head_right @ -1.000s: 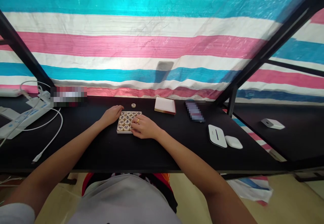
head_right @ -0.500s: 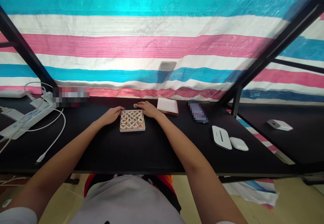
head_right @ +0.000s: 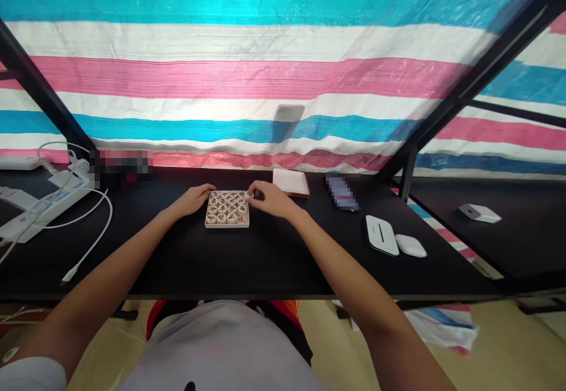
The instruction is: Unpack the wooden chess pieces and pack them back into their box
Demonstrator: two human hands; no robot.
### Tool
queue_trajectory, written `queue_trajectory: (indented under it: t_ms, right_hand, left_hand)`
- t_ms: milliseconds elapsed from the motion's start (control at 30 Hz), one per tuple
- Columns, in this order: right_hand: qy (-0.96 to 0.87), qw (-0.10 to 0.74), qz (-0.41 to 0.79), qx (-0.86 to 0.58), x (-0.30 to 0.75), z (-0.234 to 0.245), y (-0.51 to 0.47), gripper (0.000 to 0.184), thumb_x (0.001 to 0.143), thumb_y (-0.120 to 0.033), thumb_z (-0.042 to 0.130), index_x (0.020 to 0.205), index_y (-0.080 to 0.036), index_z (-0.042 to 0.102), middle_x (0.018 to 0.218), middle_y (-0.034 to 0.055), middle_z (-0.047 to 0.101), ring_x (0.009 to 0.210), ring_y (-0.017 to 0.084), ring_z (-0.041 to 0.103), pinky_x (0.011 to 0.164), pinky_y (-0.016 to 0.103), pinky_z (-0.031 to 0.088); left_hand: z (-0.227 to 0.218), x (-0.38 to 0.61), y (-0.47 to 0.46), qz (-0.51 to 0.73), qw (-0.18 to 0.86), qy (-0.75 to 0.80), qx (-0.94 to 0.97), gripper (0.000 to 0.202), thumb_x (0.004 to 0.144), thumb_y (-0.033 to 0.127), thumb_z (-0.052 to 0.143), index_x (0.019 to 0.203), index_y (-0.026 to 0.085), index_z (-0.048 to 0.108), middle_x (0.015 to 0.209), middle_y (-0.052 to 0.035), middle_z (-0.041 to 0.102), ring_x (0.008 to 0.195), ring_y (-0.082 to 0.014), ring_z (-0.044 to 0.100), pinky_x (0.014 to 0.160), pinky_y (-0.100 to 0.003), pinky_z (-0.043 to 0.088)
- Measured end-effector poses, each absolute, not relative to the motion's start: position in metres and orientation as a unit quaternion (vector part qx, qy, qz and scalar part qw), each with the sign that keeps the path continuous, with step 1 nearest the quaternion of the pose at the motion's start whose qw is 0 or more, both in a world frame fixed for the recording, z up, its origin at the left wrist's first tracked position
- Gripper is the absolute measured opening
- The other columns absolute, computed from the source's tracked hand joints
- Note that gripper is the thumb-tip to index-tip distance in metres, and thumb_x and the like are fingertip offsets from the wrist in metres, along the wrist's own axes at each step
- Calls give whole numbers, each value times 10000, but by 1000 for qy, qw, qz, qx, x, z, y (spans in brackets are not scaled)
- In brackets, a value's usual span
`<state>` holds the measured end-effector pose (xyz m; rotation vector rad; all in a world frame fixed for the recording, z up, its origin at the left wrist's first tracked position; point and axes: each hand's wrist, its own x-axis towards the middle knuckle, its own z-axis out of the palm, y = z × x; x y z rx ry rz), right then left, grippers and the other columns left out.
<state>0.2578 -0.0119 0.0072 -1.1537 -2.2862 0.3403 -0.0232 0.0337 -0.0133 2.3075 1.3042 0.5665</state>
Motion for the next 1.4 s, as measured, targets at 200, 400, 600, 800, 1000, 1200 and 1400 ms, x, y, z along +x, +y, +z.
queue_trajectory:
  t_ms: [200, 400, 600, 800, 1000, 1200, 1400]
  right_hand:
    - [-890, 248, 151, -353, 244, 4, -50, 104, 822, -308, 604, 844, -207, 610, 875, 43, 622, 841, 178, 562, 791, 315, 459]
    - [-897, 269, 141, -322, 243, -3, -45, 138, 850, -337, 592, 880, -227, 669, 991, 58, 631, 945, 196, 566, 865, 344, 468]
    - [-786, 325, -36, -524, 272, -15, -20, 302, 886, -287, 507, 1147, -184, 619, 1165, 138, 595, 1109, 282, 512, 944, 438, 414]
    - [-757, 117, -46, -641, 304, -29, 2, 227, 900, -255, 448, 957, -147, 640, 974, 155, 636, 912, 286, 591, 764, 379, 446]
    - [-751, 330, -12, -572, 283, -7, -16, 141, 896, -255, 423, 921, -174, 536, 948, 122, 606, 887, 253, 568, 766, 373, 443]
    - [-647, 606, 294, -357, 242, 10, -48, 178, 842, -401, 591, 913, -246, 538, 926, 11, 628, 841, 177, 591, 786, 334, 479]
    - [-492, 628, 562, -217, 217, 11, -58, 237, 729, -315, 743, 740, -242, 518, 793, -48, 626, 790, 130, 612, 834, 325, 500]
  left_hand:
    - [-13, -23, 32, 204, 207, 460, 839, 389, 915, 312, 299, 1150, 181, 579, 1155, -77, 644, 1062, -215, 593, 941, -324, 432]
    - [-11, -22, 32, 196, 203, 456, 844, 380, 916, 326, 310, 1116, 186, 602, 1134, -72, 653, 1045, -221, 597, 916, -317, 437]
    - [-10, -23, 31, 193, 220, 461, 838, 394, 918, 345, 316, 1176, 193, 572, 1178, -74, 634, 1077, -227, 584, 927, -325, 433]
    - [-9, -23, 30, 190, 220, 466, 836, 394, 920, 342, 312, 1182, 192, 565, 1184, -77, 630, 1088, -226, 579, 936, -326, 426]
    - [-7, -25, 31, 200, 218, 470, 832, 382, 916, 357, 331, 1152, 200, 586, 1140, -73, 648, 1037, -225, 597, 894, -326, 442]
    - [19, -14, 13, 297, 155, 425, 841, 360, 907, 380, 372, 962, 173, 662, 967, -76, 662, 946, -221, 594, 870, -339, 437]
    - [14, 13, -2, 375, 402, 390, 738, 403, 895, 498, 410, 1082, 182, 578, 983, -57, 651, 944, -208, 611, 817, -333, 479]
